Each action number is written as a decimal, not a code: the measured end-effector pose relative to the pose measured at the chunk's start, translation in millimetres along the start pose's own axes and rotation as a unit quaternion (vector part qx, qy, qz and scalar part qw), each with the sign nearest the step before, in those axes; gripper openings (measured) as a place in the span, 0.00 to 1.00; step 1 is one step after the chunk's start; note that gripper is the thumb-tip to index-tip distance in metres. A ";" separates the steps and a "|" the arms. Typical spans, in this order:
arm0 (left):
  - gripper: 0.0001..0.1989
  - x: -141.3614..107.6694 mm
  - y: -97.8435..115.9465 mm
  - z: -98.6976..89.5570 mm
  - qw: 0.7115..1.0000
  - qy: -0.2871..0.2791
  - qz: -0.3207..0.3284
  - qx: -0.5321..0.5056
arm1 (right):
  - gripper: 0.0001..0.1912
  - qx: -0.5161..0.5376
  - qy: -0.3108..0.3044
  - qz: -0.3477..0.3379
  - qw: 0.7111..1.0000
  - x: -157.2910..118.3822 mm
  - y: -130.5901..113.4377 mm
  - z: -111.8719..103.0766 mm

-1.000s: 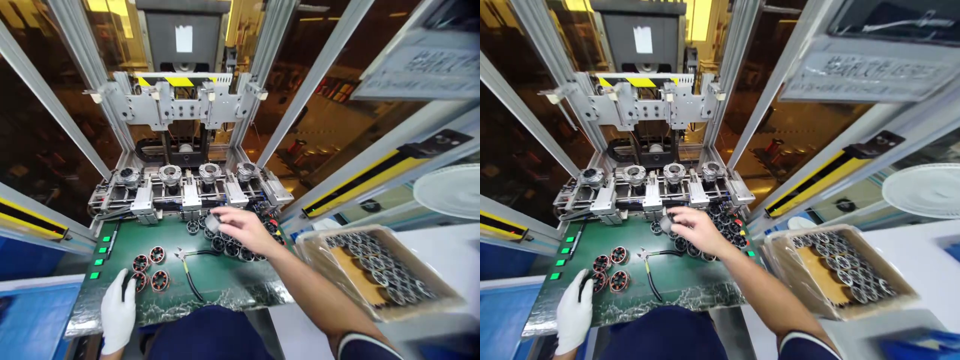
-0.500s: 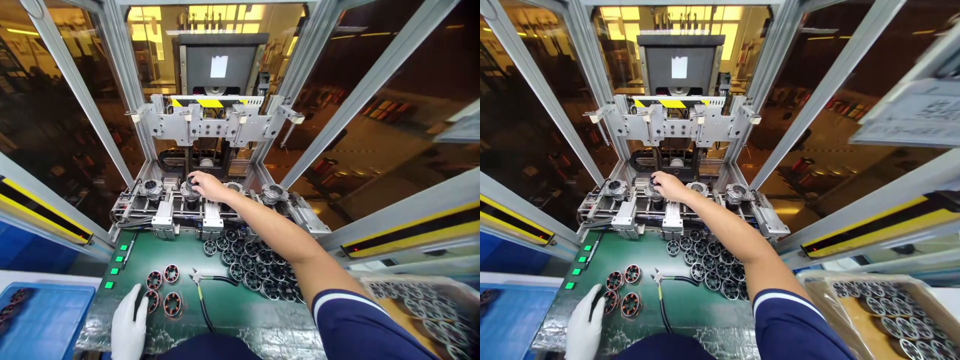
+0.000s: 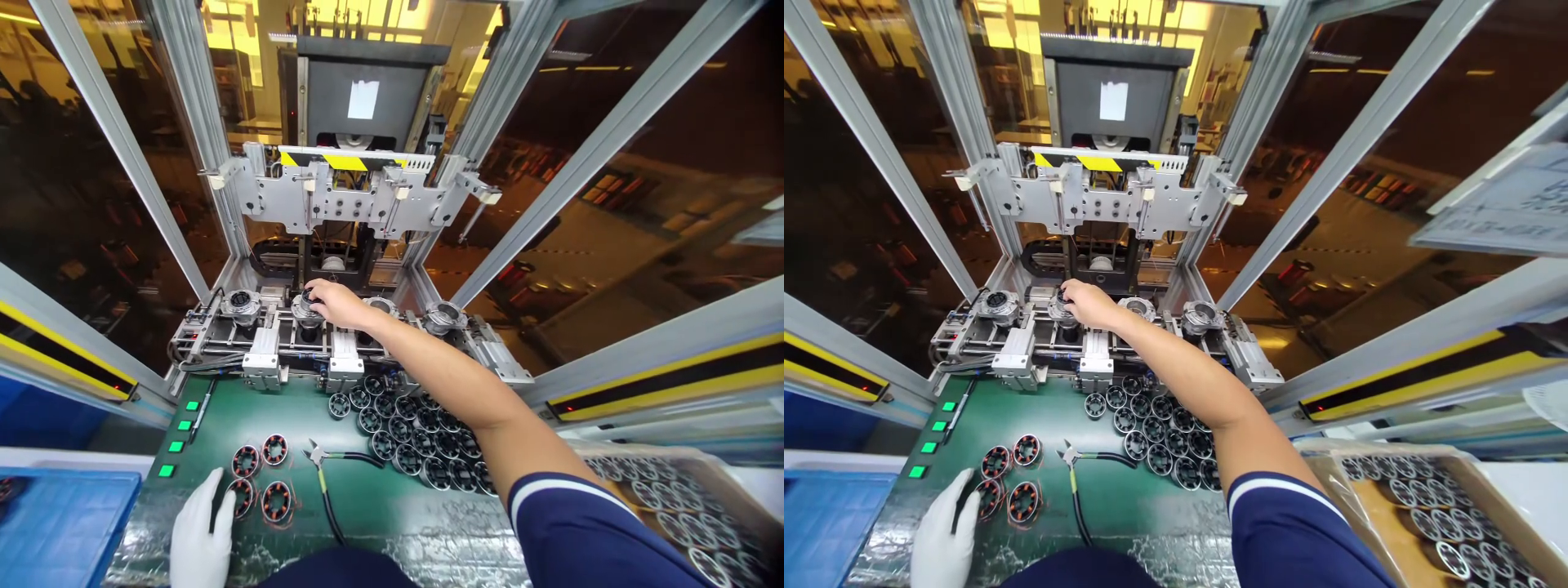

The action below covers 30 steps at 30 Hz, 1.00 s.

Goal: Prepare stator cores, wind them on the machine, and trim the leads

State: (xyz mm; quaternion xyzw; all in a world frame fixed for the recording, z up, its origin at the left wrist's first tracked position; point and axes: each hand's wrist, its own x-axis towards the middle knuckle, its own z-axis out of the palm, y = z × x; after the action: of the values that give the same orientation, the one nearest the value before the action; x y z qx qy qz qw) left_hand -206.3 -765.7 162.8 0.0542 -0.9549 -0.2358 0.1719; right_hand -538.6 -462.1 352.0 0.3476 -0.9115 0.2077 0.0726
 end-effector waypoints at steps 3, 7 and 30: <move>0.24 -0.7 -1.1 1.2 1.000 0.003 -0.003 -0.001 | 0.03 -0.017 -0.001 0.012 1.000 -0.5 -2.7 2.7; 0.24 0.0 -1.7 2.8 1.000 0.008 0.011 0.002 | 0.03 -0.038 -0.013 0.019 0.999 6.6 -3.7 3.4; 0.24 15.8 24.2 -10.1 1.000 0.003 -0.009 0.009 | 0.22 -0.050 0.107 0.001 0.993 -103.7 -46.9 5.1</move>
State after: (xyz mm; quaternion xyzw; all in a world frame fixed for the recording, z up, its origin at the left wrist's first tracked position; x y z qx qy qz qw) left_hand -218.1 -751.7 187.3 0.0652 -0.9559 -0.2290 0.1717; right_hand -429.9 -433.2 334.1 0.3181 -0.9082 0.1980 0.1868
